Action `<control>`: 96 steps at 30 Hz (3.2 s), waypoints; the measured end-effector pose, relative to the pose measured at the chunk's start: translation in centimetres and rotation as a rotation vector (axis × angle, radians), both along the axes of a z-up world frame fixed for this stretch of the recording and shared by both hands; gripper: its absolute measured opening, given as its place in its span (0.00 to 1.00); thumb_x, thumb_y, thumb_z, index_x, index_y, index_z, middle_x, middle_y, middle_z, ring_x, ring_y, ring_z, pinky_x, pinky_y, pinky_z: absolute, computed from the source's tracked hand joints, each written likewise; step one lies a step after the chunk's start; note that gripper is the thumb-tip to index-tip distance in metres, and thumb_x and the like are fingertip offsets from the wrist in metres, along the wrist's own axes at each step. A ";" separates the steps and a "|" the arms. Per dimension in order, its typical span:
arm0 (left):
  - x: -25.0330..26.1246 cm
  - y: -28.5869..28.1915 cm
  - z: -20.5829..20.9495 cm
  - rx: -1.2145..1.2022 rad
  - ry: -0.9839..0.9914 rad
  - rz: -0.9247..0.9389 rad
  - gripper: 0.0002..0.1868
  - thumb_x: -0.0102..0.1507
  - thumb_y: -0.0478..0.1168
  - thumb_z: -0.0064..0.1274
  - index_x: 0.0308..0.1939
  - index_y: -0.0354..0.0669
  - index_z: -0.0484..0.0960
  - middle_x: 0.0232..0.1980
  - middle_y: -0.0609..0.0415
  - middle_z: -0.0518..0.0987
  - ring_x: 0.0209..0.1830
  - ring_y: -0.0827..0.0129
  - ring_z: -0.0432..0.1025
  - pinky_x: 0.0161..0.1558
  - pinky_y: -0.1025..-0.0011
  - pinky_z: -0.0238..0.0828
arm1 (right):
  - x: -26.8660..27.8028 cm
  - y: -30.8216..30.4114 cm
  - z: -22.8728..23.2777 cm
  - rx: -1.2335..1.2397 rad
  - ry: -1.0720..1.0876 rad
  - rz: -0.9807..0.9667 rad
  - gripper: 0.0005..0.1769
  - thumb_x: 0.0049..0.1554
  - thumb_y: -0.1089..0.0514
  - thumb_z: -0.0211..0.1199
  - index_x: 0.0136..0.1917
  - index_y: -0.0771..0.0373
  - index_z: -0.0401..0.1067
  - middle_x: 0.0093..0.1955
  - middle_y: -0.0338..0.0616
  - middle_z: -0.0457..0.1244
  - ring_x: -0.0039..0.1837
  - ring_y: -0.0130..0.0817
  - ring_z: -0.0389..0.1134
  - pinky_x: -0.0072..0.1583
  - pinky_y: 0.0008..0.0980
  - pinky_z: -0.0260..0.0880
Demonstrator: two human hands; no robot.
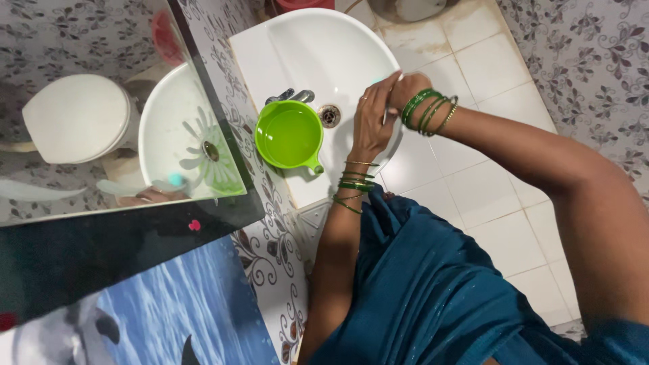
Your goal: The person scrubs the interior of a white bathroom sink using a blue scrub brush. They repeatedly rinse the brush under running water from the faucet and continue scrubbing the basin and the area around the drain.
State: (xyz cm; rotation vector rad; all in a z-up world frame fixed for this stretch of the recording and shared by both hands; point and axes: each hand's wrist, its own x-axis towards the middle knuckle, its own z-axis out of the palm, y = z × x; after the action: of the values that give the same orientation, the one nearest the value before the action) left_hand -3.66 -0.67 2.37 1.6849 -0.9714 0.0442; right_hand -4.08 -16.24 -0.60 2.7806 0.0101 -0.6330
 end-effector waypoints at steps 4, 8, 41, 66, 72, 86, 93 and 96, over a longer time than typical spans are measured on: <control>0.4 0.4 -1.7 0.077 -0.132 0.105 0.30 0.71 0.61 0.31 0.57 0.45 0.81 0.57 0.45 0.81 0.62 0.48 0.73 0.67 0.55 0.65 | -1.1 1.4 2.4 0.609 0.550 -0.385 0.24 0.59 0.41 0.66 0.52 0.65 0.76 0.43 0.53 0.69 0.46 0.44 0.73 0.46 0.39 0.73; 0.8 0.8 -1.5 0.169 -0.062 0.079 0.30 0.68 0.61 0.37 0.54 0.42 0.82 0.50 0.46 0.83 0.55 0.49 0.76 0.60 0.57 0.69 | 0.8 0.0 0.2 0.391 0.374 -0.163 0.17 0.58 0.46 0.65 0.51 0.60 0.79 0.45 0.46 0.70 0.48 0.41 0.73 0.48 0.40 0.73; 0.6 1.5 -2.2 0.469 0.208 0.045 0.27 0.65 0.59 0.53 0.33 0.36 0.87 0.36 0.40 0.83 0.42 0.49 0.78 0.49 0.58 0.74 | 1.7 2.9 -23.2 0.730 -0.223 0.205 0.31 0.61 0.43 0.58 0.71 0.61 0.64 0.74 0.53 0.56 0.73 0.44 0.57 0.74 0.40 0.52; 4.6 -2.6 -7.0 0.329 0.014 0.582 0.18 0.56 0.52 0.65 0.24 0.40 0.87 0.33 0.43 0.82 0.48 0.50 0.73 0.58 0.56 0.63 | 9.2 3.6 -22.8 1.231 -0.337 -0.038 0.19 0.64 0.46 0.53 0.61 0.62 0.64 0.56 0.47 0.59 0.58 0.40 0.61 0.62 0.37 0.61; 3.3 -1.8 -6.3 0.405 0.146 0.555 0.18 0.57 0.51 0.64 0.22 0.41 0.84 0.26 0.46 0.80 0.38 0.52 0.70 0.55 0.56 0.63 | 7.3 4.8 -23.4 1.196 -0.330 0.028 0.17 0.66 0.47 0.52 0.59 0.62 0.64 0.53 0.45 0.60 0.55 0.39 0.62 0.59 0.36 0.62; -1.8 -0.5 -1.4 0.537 0.241 0.359 0.27 0.60 0.59 0.56 0.20 0.39 0.83 0.24 0.43 0.79 0.34 0.47 0.73 0.43 0.50 0.66 | -0.8 2.9 -23.6 1.350 -0.143 -0.022 0.22 0.66 0.53 0.56 0.68 0.68 0.61 0.63 0.53 0.60 0.66 0.38 0.63 0.69 0.33 0.66; -4.9 0.9 3.2 0.486 0.402 0.056 0.31 0.65 0.63 0.49 0.28 0.37 0.83 0.27 0.42 0.79 0.30 0.47 0.75 0.41 0.56 0.73 | -5.8 2.6 -18.1 1.283 -0.109 0.007 0.19 0.65 0.55 0.56 0.67 0.65 0.66 0.65 0.51 0.62 0.67 0.38 0.62 0.67 0.37 0.63; -6.5 1.6 4.7 0.391 0.296 0.018 0.28 0.64 0.63 0.51 0.33 0.40 0.87 0.31 0.42 0.82 0.35 0.51 0.78 0.42 0.58 0.74 | -7.9 5.0 -11.9 1.021 -0.202 -0.014 0.17 0.65 0.56 0.55 0.65 0.63 0.67 0.63 0.50 0.62 0.65 0.37 0.63 0.66 0.37 0.64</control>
State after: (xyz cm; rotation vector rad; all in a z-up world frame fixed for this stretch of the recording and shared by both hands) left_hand -10.16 0.96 7.08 1.9864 -0.7733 -0.3962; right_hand -12.00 -11.28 -12.52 3.8109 0.3677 -0.3968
